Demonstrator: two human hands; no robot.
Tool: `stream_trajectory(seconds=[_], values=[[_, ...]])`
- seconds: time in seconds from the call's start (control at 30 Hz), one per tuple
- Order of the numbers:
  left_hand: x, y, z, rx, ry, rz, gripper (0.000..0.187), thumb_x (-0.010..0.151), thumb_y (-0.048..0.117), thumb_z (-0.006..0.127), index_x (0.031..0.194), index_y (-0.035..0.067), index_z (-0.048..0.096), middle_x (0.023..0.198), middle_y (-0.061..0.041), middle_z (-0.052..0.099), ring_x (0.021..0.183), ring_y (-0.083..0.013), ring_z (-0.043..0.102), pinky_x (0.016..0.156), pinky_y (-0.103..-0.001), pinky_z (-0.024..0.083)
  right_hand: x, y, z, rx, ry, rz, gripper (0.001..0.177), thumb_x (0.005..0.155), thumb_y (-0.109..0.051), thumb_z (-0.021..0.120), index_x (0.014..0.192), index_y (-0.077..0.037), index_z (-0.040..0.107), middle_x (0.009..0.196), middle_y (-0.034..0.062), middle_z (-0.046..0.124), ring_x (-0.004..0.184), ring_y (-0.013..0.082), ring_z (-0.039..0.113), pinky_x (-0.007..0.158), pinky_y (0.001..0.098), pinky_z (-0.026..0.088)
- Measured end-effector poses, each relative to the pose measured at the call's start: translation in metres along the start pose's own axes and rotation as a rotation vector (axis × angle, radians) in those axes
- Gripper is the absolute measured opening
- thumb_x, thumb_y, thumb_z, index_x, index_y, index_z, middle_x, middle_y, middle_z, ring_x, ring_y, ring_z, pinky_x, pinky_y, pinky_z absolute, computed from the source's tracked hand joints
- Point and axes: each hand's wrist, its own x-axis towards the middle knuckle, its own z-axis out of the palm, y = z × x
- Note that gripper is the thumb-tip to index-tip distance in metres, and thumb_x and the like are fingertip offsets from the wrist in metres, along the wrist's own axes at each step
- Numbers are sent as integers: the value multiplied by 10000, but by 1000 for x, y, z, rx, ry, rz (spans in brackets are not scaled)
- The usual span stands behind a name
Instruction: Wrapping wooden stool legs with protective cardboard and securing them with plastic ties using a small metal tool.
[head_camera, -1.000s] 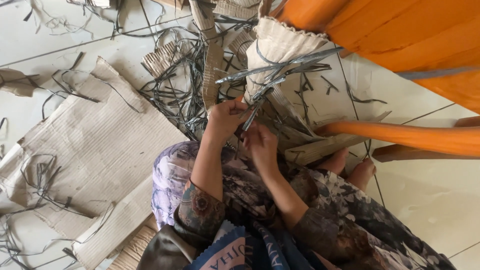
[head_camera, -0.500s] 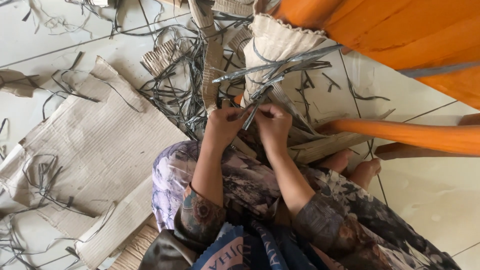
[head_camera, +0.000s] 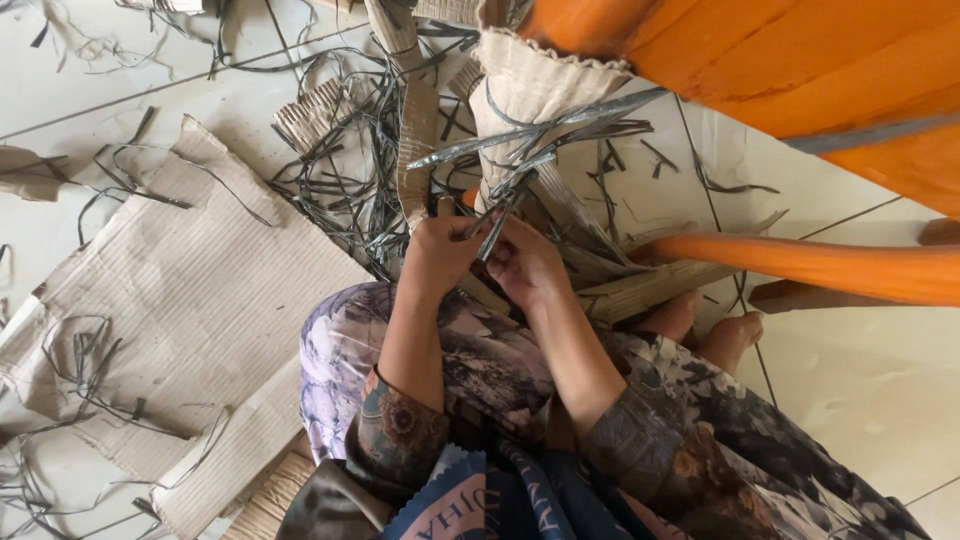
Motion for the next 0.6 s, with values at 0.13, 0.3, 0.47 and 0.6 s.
stream_trajectory(seconds=[0.13,0.3,0.47,0.6], values=[[4,-3,2,38,-1,-15,170,855,328,716,963,256,825,751,-58,762,828,-281,734,748,-403,559,9,14,-16,197,-56,102,314,900,-324,833,808,-78,660,724,23,581,658,124,516,602,253,402],[9,-14,6,100,-37,-4,233,887,358,667,815,182,802,681,-93,724,774,-319,727,723,-436,546,23,35,-35,434,-34,84,422,849,-380,874,935,-25,663,815,35,617,790,124,569,692,244,466],[30,-37,13,0,-52,-123,300,935,402,564,1034,225,785,807,-60,737,882,-255,721,817,-448,576,0,23,-42,479,-141,-96,305,966,-353,752,1082,-90,651,897,-36,624,737,82,546,673,222,461],[30,-26,20,-519,60,-147,353,1046,314,511,1142,40,712,1012,-47,665,980,-155,608,949,-380,564,-11,12,-38,-218,-262,-520,182,1078,-170,634,907,-117,603,729,64,606,517,94,426,534,268,375]])
